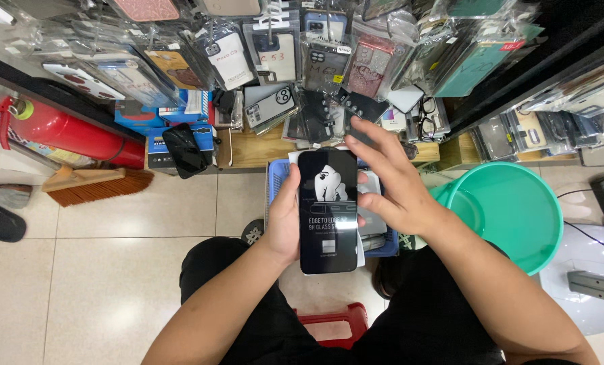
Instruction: The person sits on a low stool and repeatedly takes small white packets from a blue basket, opens them to reveal black phone screen protectors, and places them back into the basket. The person also wipes a box with a cloth at the start.
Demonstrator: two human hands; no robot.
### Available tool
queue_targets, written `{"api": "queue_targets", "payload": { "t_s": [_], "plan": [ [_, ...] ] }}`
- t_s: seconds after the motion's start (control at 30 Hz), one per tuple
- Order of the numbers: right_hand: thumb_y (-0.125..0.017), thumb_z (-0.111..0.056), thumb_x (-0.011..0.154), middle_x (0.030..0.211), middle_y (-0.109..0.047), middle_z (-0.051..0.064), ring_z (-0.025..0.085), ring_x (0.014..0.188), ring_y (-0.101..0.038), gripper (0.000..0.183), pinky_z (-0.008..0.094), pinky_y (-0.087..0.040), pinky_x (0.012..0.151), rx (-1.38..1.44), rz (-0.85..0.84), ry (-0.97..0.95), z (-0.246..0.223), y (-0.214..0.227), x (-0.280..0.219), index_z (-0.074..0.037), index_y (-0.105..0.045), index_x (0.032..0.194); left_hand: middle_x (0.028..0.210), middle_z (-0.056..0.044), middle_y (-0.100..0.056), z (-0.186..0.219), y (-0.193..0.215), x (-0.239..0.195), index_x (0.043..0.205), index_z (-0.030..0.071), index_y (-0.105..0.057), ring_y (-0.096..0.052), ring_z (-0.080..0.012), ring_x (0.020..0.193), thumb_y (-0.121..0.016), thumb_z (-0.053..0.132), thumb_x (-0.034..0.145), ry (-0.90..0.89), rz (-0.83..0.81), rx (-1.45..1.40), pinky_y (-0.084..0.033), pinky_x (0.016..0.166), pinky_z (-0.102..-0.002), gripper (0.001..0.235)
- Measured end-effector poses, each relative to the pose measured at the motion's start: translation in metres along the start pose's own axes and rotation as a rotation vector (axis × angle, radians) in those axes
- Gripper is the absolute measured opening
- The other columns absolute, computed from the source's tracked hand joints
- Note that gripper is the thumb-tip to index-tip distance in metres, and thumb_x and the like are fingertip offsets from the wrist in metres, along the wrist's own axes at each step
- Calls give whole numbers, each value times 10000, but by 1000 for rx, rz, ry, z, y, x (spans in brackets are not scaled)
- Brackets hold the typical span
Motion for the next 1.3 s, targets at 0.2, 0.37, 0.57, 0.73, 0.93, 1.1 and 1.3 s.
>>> {"api": "queue_targets", "payload": {
  "t_s": [0.2, 0.37, 0.57, 0.73, 0.93, 1.1, 1.3],
  "plan": [
    [-428, -588, 954, 1534, -311, 234, 497, 1422, -267, 676, 561, -312, 1124, -152, 36, 57, -15, 1, 4, -120, -494, 1438, 1121, -191, -687, 2, -10, -3, 1246, 5, -624, -683, -301, 1019, -485, 526, 981, -78, -4, 15, -562, 898, -528, 601],
    [-406, -621, 940, 1550, -298, 222, 481, 1445, -217, 661, 562, -299, 1132, -189, 30, 93, -23, -10, 2, -161, -568, 1386, 1186, -187, -662, 5, 3, 0, 1278, 4, -603, -665, -303, 1042, -461, 517, 992, -105, -2, -57, -541, 943, -515, 604],
    [-390, -699, 898, 1556, -320, 193, 476, 1449, -212, 663, 616, -229, 1134, -282, -18, 153, -34, -37, -12, -251, -631, 1323, 1106, -164, -678, 32, -26, -12, 1262, -12, -595, -664, -183, 860, -465, 453, 1011, -200, -13, -20, -596, 822, -316, 544],
    [-278, -682, 946, 1575, -266, 155, 446, 1486, -187, 643, 698, -232, 1183, -341, -154, 213, -53, -56, -25, -305, -536, 1399, 1227, -157, -641, 32, 2, 2, 1268, 15, -591, -607, -283, 1156, -450, 580, 969, -37, -153, -64, -467, 1027, -388, 654],
    [-293, -706, 929, 1540, -322, 136, 433, 1464, -170, 658, 731, -154, 1142, -358, -247, 284, -68, -72, -40, -317, -538, 1399, 1248, -257, -621, 51, 13, 3, 1354, -61, -509, -672, -330, 1030, -402, 576, 974, -122, -120, 6, -541, 910, -433, 749],
    [-303, -728, 929, 1545, -310, 105, 396, 1465, -196, 654, 722, -177, 1152, -347, -241, 347, -76, -64, -39, -338, -535, 1400, 1122, -263, -657, 50, 3, 1, 1329, -98, -502, -678, -339, 909, -392, 605, 958, -105, -149, 14, -561, 862, -441, 802],
    [-249, -658, 966, 1560, -286, 156, 438, 1473, -158, 603, 711, -194, 1146, -404, -235, 303, -55, -50, -27, -350, -563, 1379, 1277, -178, -625, 22, -1, -1, 1336, -22, -542, -609, -287, 1183, -395, 580, 1009, 7, -295, -84, -436, 1082, -405, 701]
  ]
}}
Point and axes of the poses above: each hand's wrist, its own x-axis towards the middle knuckle, its own y-axis out of the back of the hand, z = x × y, the point moved 10 cm from there along x, towards the middle knuckle
